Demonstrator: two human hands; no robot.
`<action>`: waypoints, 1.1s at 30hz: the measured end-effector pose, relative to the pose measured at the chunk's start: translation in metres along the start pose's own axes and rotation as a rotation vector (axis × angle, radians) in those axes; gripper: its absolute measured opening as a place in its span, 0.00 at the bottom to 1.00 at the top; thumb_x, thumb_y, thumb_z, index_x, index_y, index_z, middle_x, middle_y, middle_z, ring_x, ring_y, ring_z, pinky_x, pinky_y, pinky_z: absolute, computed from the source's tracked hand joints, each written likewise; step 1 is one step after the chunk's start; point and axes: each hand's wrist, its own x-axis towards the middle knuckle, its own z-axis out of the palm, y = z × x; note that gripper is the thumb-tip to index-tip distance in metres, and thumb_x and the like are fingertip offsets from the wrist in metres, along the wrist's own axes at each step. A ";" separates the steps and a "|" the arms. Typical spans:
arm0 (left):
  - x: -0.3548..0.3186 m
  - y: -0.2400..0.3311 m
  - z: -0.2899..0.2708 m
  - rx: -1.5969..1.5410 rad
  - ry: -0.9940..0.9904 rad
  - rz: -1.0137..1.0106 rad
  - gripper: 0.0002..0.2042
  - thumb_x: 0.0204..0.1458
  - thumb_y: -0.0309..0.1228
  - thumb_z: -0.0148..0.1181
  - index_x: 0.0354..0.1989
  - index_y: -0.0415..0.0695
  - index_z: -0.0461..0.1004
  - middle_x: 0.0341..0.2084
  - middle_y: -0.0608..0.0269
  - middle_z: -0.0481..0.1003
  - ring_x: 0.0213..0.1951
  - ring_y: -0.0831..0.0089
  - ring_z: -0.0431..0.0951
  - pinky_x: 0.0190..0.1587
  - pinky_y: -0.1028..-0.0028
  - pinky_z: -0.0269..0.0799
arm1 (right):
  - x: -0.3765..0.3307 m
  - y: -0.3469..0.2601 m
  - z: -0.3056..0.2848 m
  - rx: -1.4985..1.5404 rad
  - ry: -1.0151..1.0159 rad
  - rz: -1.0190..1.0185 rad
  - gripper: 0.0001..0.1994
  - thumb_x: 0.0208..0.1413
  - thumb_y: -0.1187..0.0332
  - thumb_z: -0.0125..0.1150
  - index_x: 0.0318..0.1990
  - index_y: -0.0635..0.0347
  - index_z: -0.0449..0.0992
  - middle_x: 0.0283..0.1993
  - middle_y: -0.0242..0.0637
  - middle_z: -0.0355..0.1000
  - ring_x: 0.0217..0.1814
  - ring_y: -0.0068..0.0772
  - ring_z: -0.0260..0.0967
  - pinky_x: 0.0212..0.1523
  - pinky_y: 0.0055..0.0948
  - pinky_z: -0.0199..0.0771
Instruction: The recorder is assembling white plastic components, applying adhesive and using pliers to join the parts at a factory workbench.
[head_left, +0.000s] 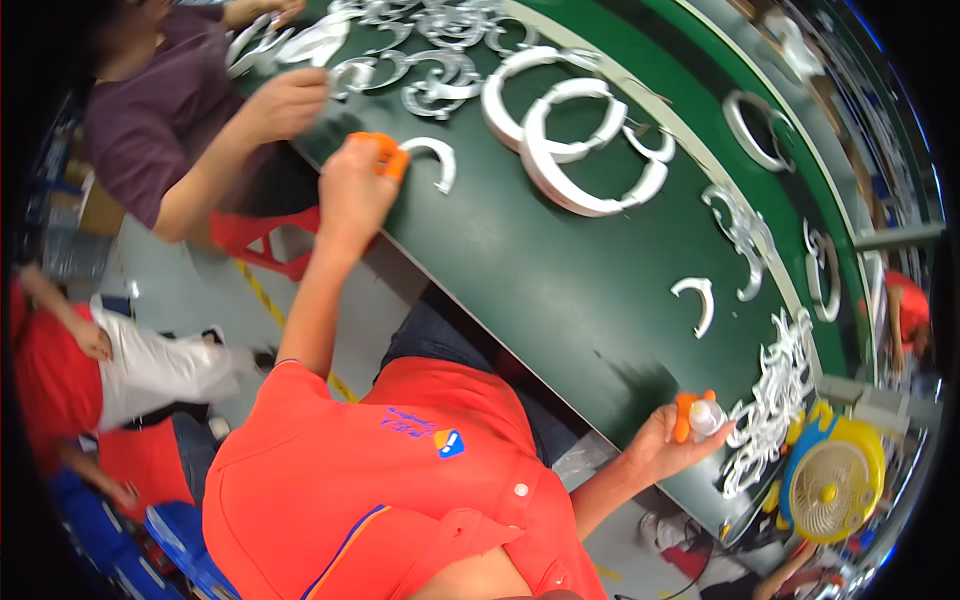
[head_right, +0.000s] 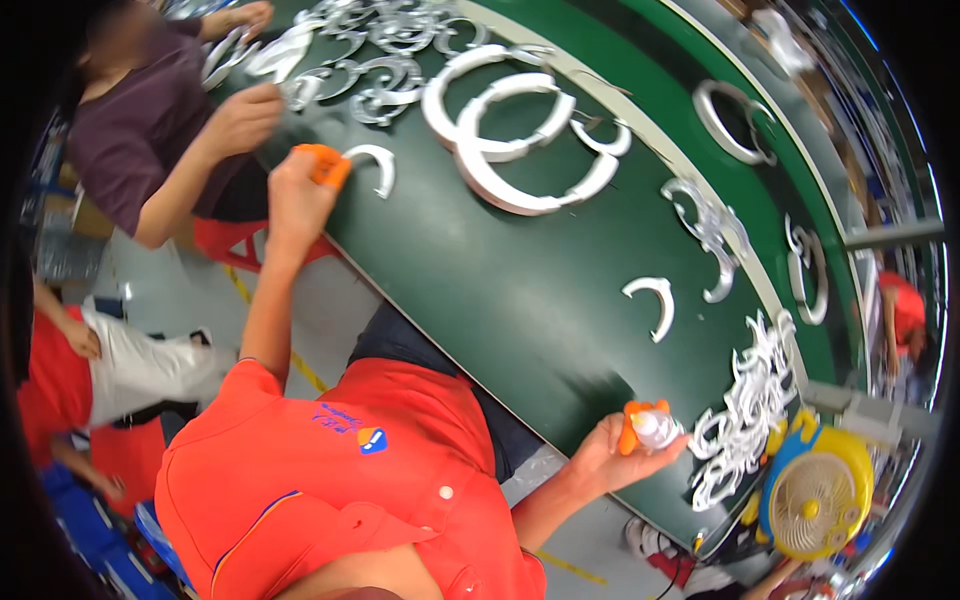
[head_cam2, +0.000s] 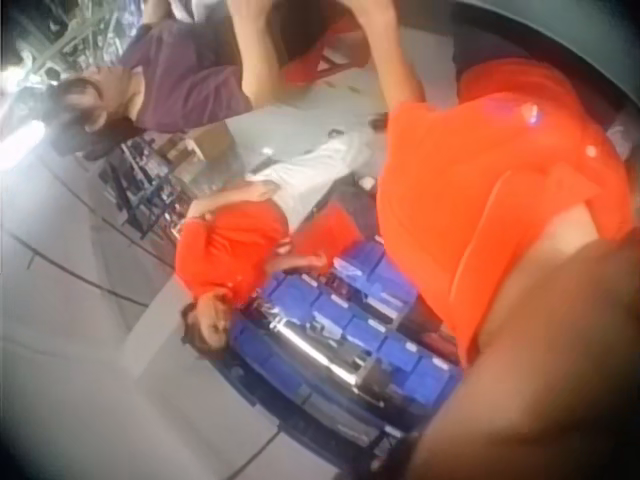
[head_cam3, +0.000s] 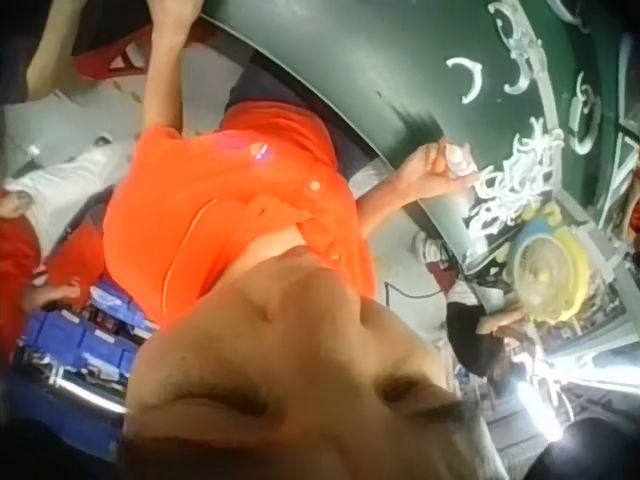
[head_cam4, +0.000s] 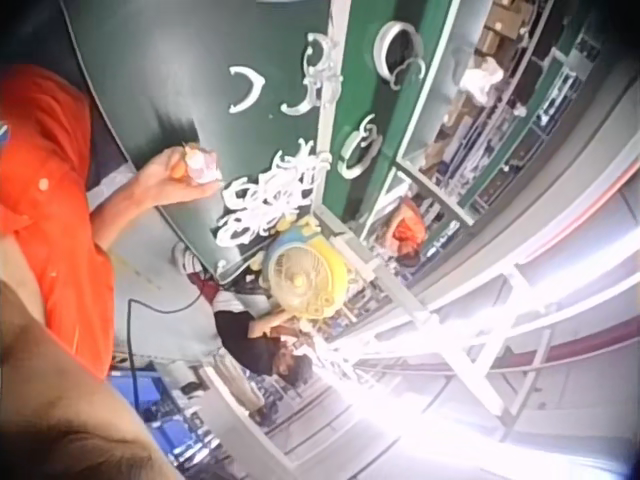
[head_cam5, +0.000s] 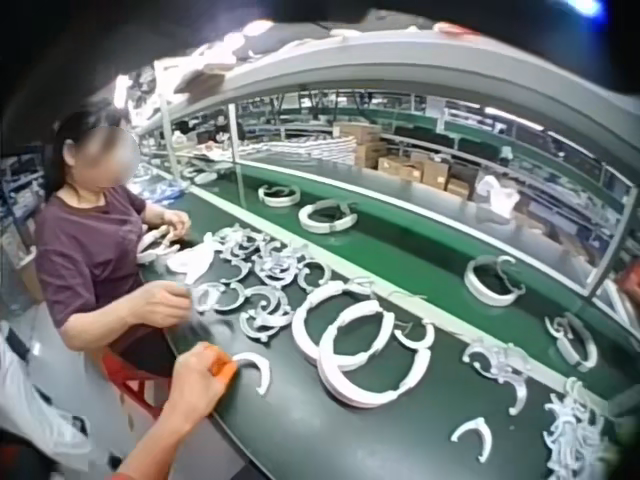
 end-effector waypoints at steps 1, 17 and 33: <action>0.005 -0.005 0.003 0.021 0.010 -0.044 0.07 0.42 0.29 0.64 0.26 0.40 0.74 0.25 0.51 0.73 0.28 0.55 0.75 0.30 0.63 0.70 | 0.002 -0.002 -0.003 -0.004 -0.004 0.010 0.24 0.58 0.54 0.51 0.44 0.74 0.67 0.32 0.40 0.70 0.16 0.17 0.55 0.09 0.15 0.49; -0.009 0.230 0.122 -0.461 -0.555 0.688 0.12 0.46 0.34 0.61 0.34 0.39 0.72 0.36 0.49 0.68 0.35 0.53 0.74 0.37 0.61 0.72 | 0.002 -0.008 -0.010 -0.024 0.066 -0.024 0.23 0.57 0.52 0.52 0.42 0.69 0.67 0.26 0.33 0.63 0.18 0.20 0.55 0.11 0.16 0.50; -0.062 0.191 0.035 -0.142 -0.497 1.048 0.11 0.39 0.28 0.58 0.34 0.42 0.72 0.30 0.59 0.67 0.31 0.66 0.72 0.22 0.71 0.71 | 0.001 -0.011 -0.005 0.074 -0.011 0.015 0.22 0.55 0.55 0.55 0.40 0.71 0.68 0.26 0.35 0.67 0.14 0.17 0.51 0.10 0.15 0.48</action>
